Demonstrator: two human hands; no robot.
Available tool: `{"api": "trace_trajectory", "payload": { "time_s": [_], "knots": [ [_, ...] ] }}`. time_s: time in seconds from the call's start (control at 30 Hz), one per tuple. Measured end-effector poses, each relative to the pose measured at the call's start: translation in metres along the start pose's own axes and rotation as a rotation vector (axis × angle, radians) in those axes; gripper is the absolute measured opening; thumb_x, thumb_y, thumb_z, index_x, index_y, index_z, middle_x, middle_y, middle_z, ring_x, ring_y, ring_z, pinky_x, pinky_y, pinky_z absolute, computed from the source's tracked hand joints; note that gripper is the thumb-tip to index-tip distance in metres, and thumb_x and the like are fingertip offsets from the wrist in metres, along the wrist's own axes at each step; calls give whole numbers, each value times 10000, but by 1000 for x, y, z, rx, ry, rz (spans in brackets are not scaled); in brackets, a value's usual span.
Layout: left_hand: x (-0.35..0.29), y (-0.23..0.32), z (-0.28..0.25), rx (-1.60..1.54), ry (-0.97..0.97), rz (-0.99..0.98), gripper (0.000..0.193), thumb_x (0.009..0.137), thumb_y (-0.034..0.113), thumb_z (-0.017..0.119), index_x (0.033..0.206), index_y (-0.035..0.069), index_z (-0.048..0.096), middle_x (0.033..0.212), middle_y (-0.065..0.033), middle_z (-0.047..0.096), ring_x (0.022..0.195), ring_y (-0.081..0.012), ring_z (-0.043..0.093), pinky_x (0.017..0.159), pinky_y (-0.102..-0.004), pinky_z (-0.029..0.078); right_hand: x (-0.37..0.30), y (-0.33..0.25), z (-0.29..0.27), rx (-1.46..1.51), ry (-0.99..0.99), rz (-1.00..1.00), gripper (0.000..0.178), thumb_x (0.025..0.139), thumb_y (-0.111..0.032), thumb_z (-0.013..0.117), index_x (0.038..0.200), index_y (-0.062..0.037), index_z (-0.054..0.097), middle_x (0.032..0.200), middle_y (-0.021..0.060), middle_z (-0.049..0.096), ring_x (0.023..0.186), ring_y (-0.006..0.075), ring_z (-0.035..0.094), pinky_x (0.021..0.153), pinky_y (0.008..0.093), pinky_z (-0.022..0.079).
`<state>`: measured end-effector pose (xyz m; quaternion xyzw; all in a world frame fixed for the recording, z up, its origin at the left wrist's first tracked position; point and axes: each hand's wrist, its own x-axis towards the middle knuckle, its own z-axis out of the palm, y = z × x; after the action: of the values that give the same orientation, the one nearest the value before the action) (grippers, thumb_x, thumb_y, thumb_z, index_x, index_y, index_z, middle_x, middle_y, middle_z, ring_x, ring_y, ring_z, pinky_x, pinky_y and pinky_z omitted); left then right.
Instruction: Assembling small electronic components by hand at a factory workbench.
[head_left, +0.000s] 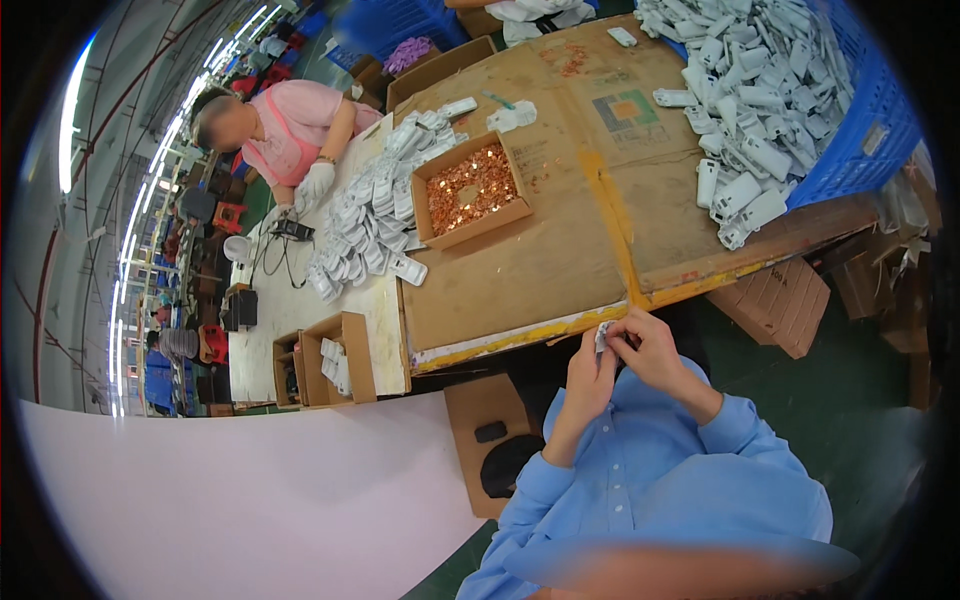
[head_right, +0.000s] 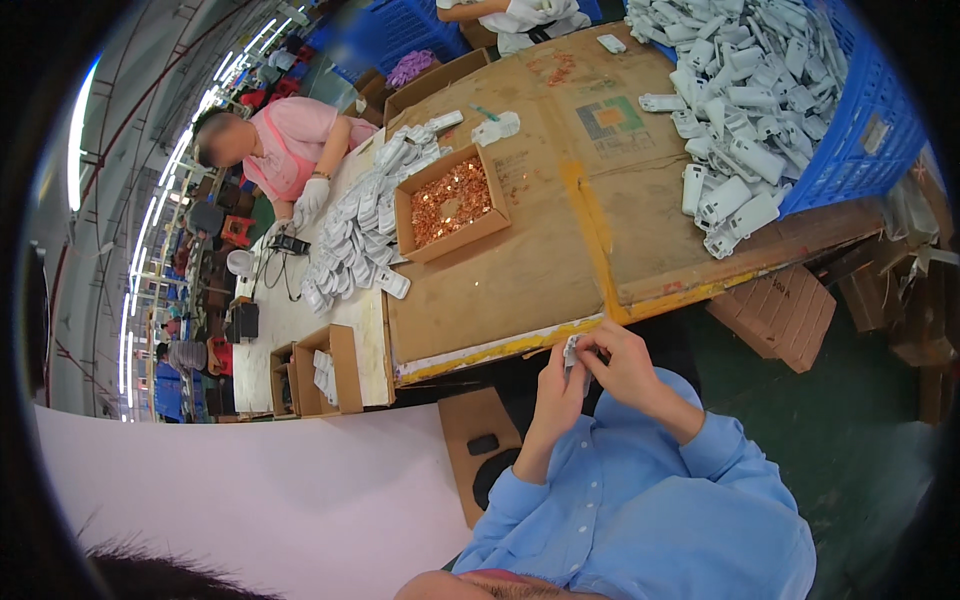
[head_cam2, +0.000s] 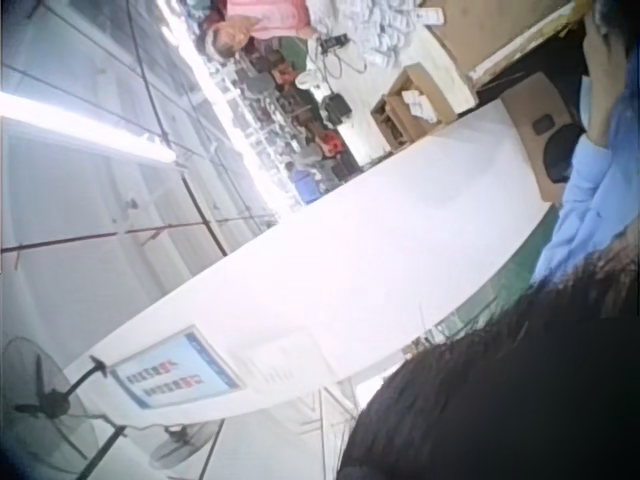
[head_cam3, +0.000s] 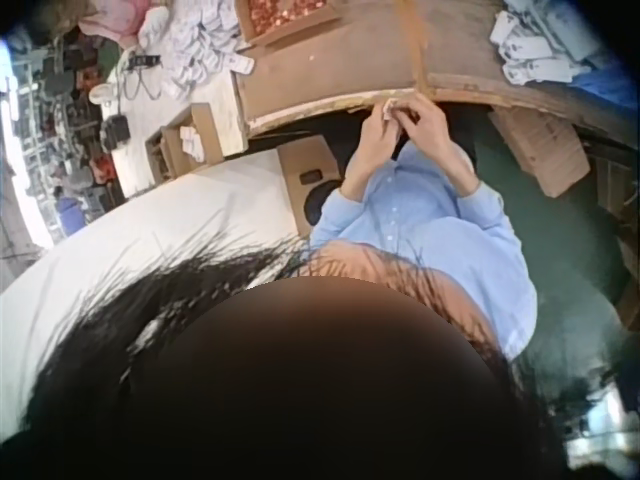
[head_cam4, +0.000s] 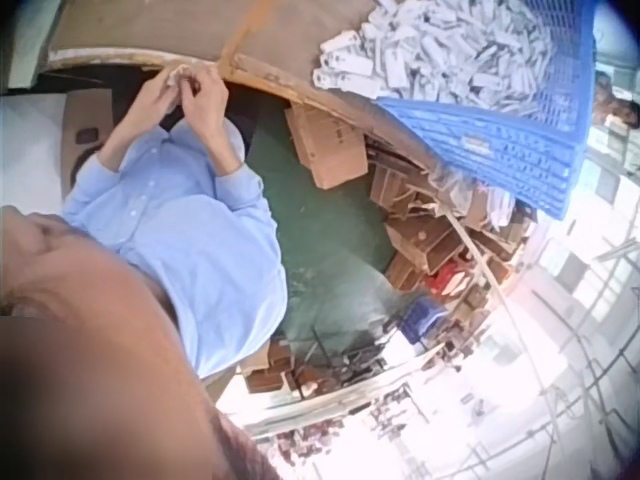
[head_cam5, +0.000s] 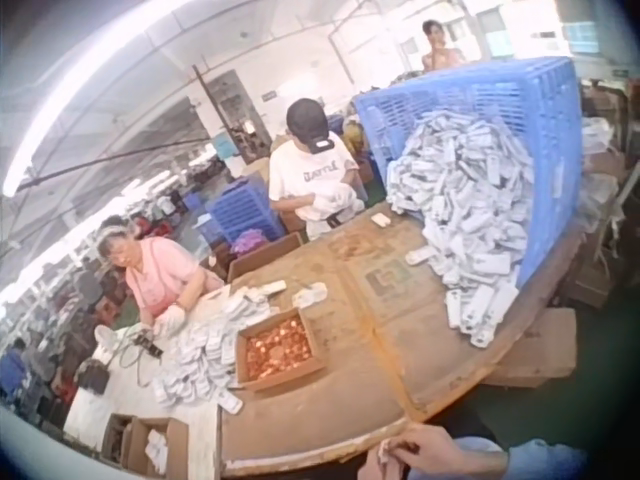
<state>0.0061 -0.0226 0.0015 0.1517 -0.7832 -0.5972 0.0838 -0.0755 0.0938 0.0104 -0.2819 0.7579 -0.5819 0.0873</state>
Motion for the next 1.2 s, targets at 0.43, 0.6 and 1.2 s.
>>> {"api": "trace_trajectory", "payload": {
  "time_s": [0.43,0.6,1.2],
  "knots": [
    [3,-7,17,15,62,61,267,953,84,468,1200,-11,502,922,-104,634,795,-128,582,700,-271,468,-3,10,0,98,73,82,65,806,-23,680,869,-11,669,744,69,518,592,157,485,537,281,400],
    [1,-3,21,-22,102,11,274,954,78,468,1212,-12,495,867,-84,604,744,-119,544,664,-268,451,0,8,-4,71,35,82,76,790,-30,693,859,-11,670,747,76,522,592,176,492,538,296,403],
    [-1,6,11,-273,17,18,299,955,105,443,1231,4,500,1041,-61,603,895,-103,570,783,-239,462,2,6,-12,153,99,76,408,738,-65,741,1080,-57,518,1071,59,528,965,161,517,806,281,436]
  ]
}}
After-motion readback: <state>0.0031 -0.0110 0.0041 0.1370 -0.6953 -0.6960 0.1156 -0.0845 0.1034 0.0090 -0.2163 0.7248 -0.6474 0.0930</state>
